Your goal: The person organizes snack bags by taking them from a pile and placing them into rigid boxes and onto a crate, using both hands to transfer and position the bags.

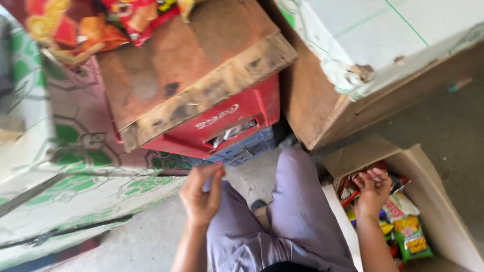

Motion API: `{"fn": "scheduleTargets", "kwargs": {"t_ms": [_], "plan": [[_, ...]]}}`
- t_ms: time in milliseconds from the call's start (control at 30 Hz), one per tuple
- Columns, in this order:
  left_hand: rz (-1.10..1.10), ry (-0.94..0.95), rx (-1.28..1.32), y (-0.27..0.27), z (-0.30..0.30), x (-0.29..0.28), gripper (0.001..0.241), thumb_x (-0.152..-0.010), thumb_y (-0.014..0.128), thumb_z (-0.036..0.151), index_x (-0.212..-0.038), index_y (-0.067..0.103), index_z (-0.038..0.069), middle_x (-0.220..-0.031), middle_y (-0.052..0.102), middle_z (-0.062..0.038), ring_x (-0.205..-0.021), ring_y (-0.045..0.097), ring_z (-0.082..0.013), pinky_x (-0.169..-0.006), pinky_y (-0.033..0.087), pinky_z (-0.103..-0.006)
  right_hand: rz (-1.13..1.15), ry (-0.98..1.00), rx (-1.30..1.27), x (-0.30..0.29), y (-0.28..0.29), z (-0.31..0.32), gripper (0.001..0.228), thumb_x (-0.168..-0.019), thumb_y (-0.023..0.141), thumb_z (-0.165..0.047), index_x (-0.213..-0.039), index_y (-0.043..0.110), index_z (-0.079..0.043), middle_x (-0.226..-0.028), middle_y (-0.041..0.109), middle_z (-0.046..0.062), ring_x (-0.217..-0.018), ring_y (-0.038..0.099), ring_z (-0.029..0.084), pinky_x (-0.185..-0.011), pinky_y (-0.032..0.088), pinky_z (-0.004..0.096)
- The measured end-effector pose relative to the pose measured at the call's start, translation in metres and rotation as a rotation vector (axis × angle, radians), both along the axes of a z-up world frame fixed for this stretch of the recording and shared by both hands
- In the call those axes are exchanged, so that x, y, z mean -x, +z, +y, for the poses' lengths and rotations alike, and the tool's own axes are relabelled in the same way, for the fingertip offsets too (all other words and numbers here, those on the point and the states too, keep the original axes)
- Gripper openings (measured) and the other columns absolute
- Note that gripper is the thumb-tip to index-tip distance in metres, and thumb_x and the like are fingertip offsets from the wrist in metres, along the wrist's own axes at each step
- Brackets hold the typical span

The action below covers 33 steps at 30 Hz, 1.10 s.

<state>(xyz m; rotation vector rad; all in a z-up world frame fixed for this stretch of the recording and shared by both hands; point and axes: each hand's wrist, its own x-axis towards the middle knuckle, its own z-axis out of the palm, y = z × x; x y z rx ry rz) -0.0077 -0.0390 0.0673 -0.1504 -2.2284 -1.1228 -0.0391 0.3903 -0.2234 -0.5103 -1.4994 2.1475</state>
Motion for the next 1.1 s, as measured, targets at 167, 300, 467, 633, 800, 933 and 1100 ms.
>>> {"fn": "scheduleTargets", "kwargs": {"t_ms": [167, 300, 467, 633, 800, 933, 1100], "plan": [[0.328, 0.095, 0.088, 0.105, -0.043, 0.003, 0.019, -0.098, 0.069, -0.009, -0.113, 0.068, 0.002, -0.098, 0.071, -0.009, -0.084, 0.071, -0.0186, -0.077, 0.056, -0.0273, 0.295, 0.131, -0.124, 0.017, 0.142, -0.038, 0.02, -0.113, 0.06, 0.002, -0.13, 0.051, -0.005, -0.127, 0.063, 0.01, -0.109, 0.067, 0.019, -0.093, 0.059, 0.034], [0.433, 0.249, 0.112, 0.15, -0.077, 0.005, 0.018, -0.102, 0.072, -0.008, -0.116, 0.071, 0.004, -0.099, 0.07, -0.009, -0.076, 0.059, -0.0153, -0.066, 0.047, -0.0246, 0.659, 0.224, -0.395, 0.012, 0.233, -0.09, 0.018, -0.117, 0.063, 0.003, -0.127, 0.049, -0.001, -0.121, 0.059, 0.014, -0.099, 0.066, 0.023, -0.096, 0.063, 0.038], [0.393, 0.161, 0.001, 0.167, -0.083, 0.027, 0.019, -0.099, 0.072, -0.002, -0.115, 0.072, 0.008, -0.098, 0.068, -0.005, -0.082, 0.063, -0.0131, -0.071, 0.05, -0.0254, 0.882, 0.203, -0.754, 0.049, 0.295, -0.08, 0.02, -0.105, 0.058, -0.006, -0.124, 0.052, -0.001, -0.122, 0.06, 0.018, -0.084, 0.063, 0.025, -0.078, 0.057, 0.038], [0.365, 0.02, -0.175, 0.163, -0.086, 0.076, 0.015, -0.099, 0.07, 0.0, -0.113, 0.071, 0.006, -0.095, 0.067, -0.006, -0.081, 0.064, -0.0103, -0.073, 0.052, -0.0257, 0.582, 0.358, -1.401, 0.175, 0.411, -0.091, 0.031, -0.12, 0.037, -0.002, -0.149, 0.044, 0.006, -0.14, 0.052, 0.026, -0.129, 0.052, 0.026, -0.112, 0.043, 0.033], [0.383, -0.073, -0.423, 0.164, -0.074, 0.146, 0.011, -0.1, 0.066, 0.003, -0.11, 0.07, 0.006, -0.091, 0.07, -0.005, -0.081, 0.067, -0.0083, -0.074, 0.056, -0.0251, 1.232, 0.135, -1.698, 0.179, 0.575, -0.202, 0.012, -0.11, 0.07, 0.005, -0.113, 0.064, -0.005, -0.105, 0.067, 0.011, -0.096, 0.067, 0.025, -0.084, 0.054, 0.034], [0.485, 0.003, -0.189, 0.167, -0.05, 0.194, 0.009, -0.097, 0.069, 0.004, -0.107, 0.071, 0.005, -0.095, 0.072, -0.008, -0.088, 0.069, -0.0181, -0.078, 0.057, -0.0315, 1.255, 0.067, -1.638, 0.256, 0.555, -0.219, 0.007, -0.111, 0.066, 0.0, -0.111, 0.067, -0.007, -0.1, 0.07, 0.008, -0.091, 0.072, 0.023, -0.078, 0.058, 0.034], [0.344, 0.113, -0.049, 0.169, -0.033, 0.272, 0.042, -0.09, 0.077, 0.011, -0.128, 0.06, 0.007, -0.114, 0.064, -0.021, -0.103, 0.065, -0.0369, -0.089, 0.054, -0.0445, 0.981, 0.217, -1.648, 0.26, 0.531, -0.228, 0.004, -0.104, 0.069, -0.009, -0.107, 0.066, -0.011, -0.098, 0.072, 0.007, -0.085, 0.071, 0.029, -0.069, 0.056, 0.041]]}}
